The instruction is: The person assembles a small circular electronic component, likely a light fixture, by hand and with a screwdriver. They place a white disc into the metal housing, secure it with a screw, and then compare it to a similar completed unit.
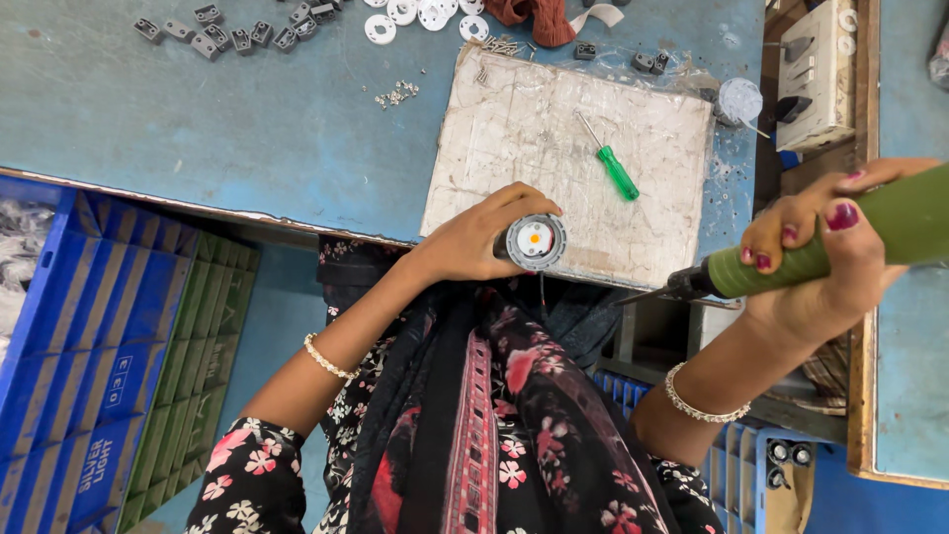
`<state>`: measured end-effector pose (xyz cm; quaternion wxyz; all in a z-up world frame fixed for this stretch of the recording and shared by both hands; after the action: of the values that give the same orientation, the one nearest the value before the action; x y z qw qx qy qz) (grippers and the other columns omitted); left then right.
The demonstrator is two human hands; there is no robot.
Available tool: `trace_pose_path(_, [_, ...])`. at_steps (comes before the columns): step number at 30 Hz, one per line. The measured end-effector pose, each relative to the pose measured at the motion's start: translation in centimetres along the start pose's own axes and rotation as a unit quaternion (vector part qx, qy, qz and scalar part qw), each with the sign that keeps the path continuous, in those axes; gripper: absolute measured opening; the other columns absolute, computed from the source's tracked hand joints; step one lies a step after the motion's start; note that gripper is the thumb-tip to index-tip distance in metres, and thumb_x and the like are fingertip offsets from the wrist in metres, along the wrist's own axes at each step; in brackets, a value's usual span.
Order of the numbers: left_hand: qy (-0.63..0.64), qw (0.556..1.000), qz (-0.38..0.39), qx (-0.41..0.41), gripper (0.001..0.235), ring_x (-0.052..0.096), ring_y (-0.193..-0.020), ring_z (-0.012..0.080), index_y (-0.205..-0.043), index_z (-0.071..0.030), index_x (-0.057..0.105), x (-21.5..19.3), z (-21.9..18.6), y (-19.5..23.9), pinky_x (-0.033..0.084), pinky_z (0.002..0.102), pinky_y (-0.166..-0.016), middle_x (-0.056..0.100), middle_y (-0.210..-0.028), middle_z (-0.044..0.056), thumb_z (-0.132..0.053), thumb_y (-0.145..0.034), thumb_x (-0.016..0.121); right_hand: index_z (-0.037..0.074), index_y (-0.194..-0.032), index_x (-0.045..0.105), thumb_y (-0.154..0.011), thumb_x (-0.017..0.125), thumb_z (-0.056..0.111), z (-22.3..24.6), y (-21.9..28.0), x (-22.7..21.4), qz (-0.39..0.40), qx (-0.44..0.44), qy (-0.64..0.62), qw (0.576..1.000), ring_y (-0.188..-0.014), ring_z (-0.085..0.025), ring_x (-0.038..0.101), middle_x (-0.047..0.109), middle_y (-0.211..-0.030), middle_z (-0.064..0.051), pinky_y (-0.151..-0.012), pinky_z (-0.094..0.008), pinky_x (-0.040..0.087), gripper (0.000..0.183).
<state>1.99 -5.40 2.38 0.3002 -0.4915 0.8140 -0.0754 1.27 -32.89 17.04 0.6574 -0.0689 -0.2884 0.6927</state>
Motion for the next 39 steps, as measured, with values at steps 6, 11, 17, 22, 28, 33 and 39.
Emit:
trace_pose_path(6, [0.050,0.997,-0.037,-0.047,0.098,0.058,-0.131,0.0306,-0.161,-0.010,0.029,0.2,0.4,0.2,0.045,0.039,-0.115,0.055,-0.139,0.014,-0.016,-0.076,0.077,0.002,-0.119,0.046,-0.107,0.062,0.010,0.1,-0.1,0.3,-0.009,-0.017,0.015,1.000,-0.050,-0.017,0.039,0.040,-0.071,-0.010,-0.049,-0.033,0.038,0.021])
trace_pose_path(11, [-0.053,0.981,-0.159,-0.097,0.118,0.054,-0.121,0.0330,-0.156,-0.009,0.026,1.2,0.5,0.2,0.047,0.041,-0.108,0.047,-0.127,0.017,-0.038,-0.066,0.097,0.003,-0.117,0.045,-0.106,0.060,0.009,0.2,-0.6,1.0,-0.009,-0.019,0.020,1.000,-0.052,-0.019,0.040,0.041,-0.072,-0.011,-0.052,-0.034,0.039,0.019])
trace_pose_path(17, [-0.011,0.983,-0.170,-0.069,0.096,0.060,-0.126,0.0332,-0.150,-0.010,0.034,1.2,0.9,0.6,0.050,0.041,-0.106,0.054,-0.135,0.016,-0.029,-0.075,0.092,0.005,-0.115,0.046,-0.103,0.059,0.015,0.0,-2.8,-0.2,0.029,0.019,-0.067,0.997,-0.046,-0.014,0.043,0.042,-0.067,-0.008,-0.047,-0.029,0.038,0.020])
trace_pose_path(22, [0.005,0.989,-0.146,0.021,0.073,0.061,-0.128,0.0331,-0.139,-0.011,0.043,1.2,0.0,1.4,0.051,0.039,-0.110,0.056,-0.138,0.013,-0.020,-0.082,0.089,0.006,-0.095,0.041,-0.112,0.052,0.018,-0.9,-4.4,-5.9,0.016,-0.011,-0.100,0.995,-0.050,-0.014,0.040,0.039,-0.069,-0.008,-0.053,-0.026,0.037,0.023])
trace_pose_path(28, [-0.040,0.988,-0.141,0.059,0.061,0.060,-0.130,0.0331,-0.132,-0.015,0.049,1.2,-1.0,1.6,0.053,0.039,-0.107,0.056,-0.143,0.012,-0.018,-0.084,0.087,0.007,-0.088,0.042,-0.105,0.048,0.022,-2.2,-4.8,-8.7,0.028,-0.086,-0.079,0.993,-0.051,-0.013,0.038,0.042,-0.068,-0.005,-0.052,-0.024,0.037,0.024])
trace_pose_path(33, [-0.044,0.990,-0.131,0.019,0.063,0.062,-0.127,0.0337,-0.132,-0.011,0.051,1.2,-1.0,1.3,0.054,0.040,-0.105,0.058,-0.142,0.013,-0.028,-0.083,0.087,0.002,-0.091,0.045,-0.105,0.043,0.018,-2.4,-4.0,-3.6,0.009,-0.119,-0.026,0.993,-0.054,-0.017,0.041,0.041,-0.077,-0.009,-0.053,-0.030,0.040,0.022])
trace_pose_path(39, [0.037,0.991,-0.119,-0.040,0.073,0.066,-0.125,0.0348,-0.138,-0.009,0.041,1.4,0.1,0.9,0.056,0.040,-0.103,0.061,-0.143,0.013,-0.029,-0.085,0.087,0.004,-0.093,0.045,-0.103,0.042,0.013,-2.0,-4.6,2.4,0.057,-0.058,-0.001,0.997,-0.045,-0.017,0.041,0.040,-0.076,-0.008,-0.049,-0.034,0.042,0.014])
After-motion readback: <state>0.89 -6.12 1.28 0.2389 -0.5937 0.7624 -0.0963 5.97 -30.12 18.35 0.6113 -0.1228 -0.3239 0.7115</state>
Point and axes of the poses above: each hand's wrist, its own y-axis away from the middle knuckle, its own x-axis out of the palm, z = x × y, the point moved 6 cm from there along -y, towards the middle knuckle
